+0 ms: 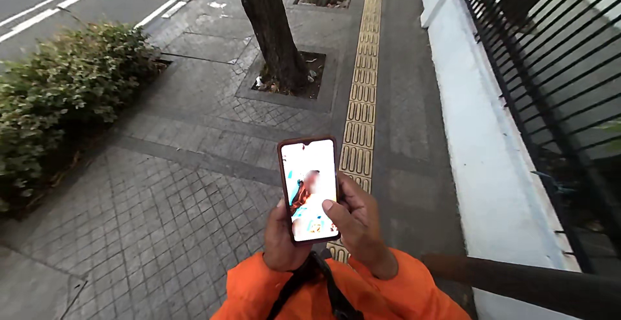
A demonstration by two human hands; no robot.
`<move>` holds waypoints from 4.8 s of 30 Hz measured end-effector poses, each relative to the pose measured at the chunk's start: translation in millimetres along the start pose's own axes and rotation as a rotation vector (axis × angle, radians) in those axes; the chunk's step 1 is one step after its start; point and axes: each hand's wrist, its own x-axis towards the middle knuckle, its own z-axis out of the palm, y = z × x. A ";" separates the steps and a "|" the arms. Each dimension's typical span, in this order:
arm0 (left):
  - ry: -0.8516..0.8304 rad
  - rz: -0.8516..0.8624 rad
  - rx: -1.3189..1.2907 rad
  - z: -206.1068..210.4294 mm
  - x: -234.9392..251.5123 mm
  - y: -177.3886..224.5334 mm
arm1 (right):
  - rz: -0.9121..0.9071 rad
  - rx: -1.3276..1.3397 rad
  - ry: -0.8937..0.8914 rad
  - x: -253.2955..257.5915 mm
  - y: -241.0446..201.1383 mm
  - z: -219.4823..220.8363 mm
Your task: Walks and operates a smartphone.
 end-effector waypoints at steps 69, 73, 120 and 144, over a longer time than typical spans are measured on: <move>0.009 0.005 0.041 1.6 -5.9 -4.0 | 0.018 -0.103 0.029 4.1 -11.1 -3.1; 0.005 0.015 0.059 0.8 -5.2 -3.6 | 0.034 -0.112 0.038 5.6 -13.2 -2.1; 0.027 0.009 0.096 -5.6 -2.7 -4.3 | 0.056 -0.102 0.093 10.9 -5.0 1.7; 0.035 0.039 0.266 -2.9 -11.4 -11.0 | 0.164 -0.175 0.165 26.3 -17.7 5.5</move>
